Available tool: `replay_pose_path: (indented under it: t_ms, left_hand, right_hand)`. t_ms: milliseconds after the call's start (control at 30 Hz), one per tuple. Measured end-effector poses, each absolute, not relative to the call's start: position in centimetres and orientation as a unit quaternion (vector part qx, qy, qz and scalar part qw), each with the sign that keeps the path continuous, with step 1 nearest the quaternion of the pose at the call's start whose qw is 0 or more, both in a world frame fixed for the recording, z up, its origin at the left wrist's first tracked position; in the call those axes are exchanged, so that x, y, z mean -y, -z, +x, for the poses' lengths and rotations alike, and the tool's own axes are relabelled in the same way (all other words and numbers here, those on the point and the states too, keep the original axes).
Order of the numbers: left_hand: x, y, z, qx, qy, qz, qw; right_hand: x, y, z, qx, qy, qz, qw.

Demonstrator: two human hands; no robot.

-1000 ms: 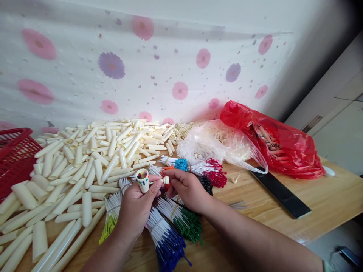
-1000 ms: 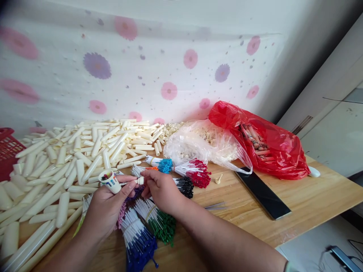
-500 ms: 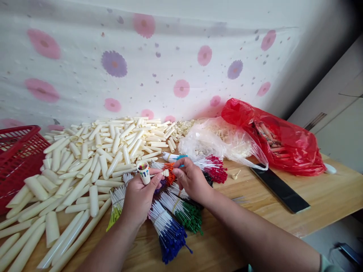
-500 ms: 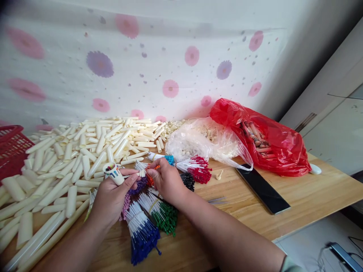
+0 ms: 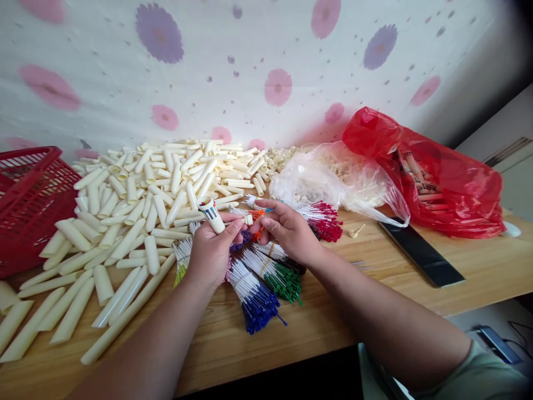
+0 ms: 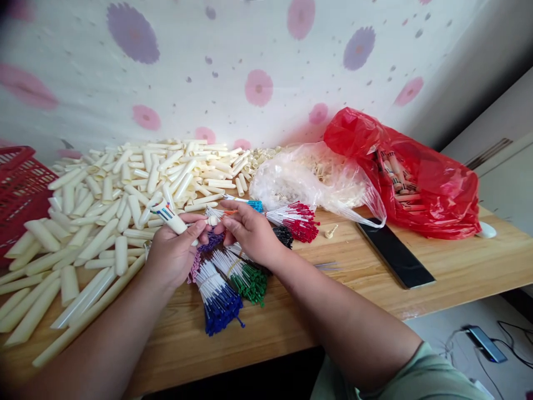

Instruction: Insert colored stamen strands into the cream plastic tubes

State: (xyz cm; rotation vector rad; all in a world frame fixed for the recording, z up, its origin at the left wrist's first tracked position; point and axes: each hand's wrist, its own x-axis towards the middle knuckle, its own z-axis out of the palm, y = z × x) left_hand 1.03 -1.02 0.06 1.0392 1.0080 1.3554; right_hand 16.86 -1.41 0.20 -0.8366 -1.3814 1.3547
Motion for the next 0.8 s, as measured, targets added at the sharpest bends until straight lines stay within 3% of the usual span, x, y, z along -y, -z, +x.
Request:
replay_pose_path:
  t_ms: [167, 400, 567, 800]
  left_hand:
    - [1.28, -0.25, 1.12, -0.372, -0.557, 0.410, 0.619]
    - [1.49, -0.11, 0.98, -0.327, -0.554, 0.388, 0.660]
    - [1.57, -0.40, 0.91, -0.315, -0.565, 0.385, 0.658]
    - [1.41, 0.01, 1.04, -0.347, -0.562, 0.416, 0.625]
  right_hand:
    - [1.54, -0.24, 16.69, 0.559, -0.563, -0.324, 0.515]
    - [1.81, 0.03, 16.90, 0.612, -0.443, -0.323, 0.570]
    - [1.68, 0.03, 16.99, 0.606, -0.450, -0.316, 0.575]
    - [1.62, -0.27, 17.24, 0.671, -0.334, -0.377, 0.545]
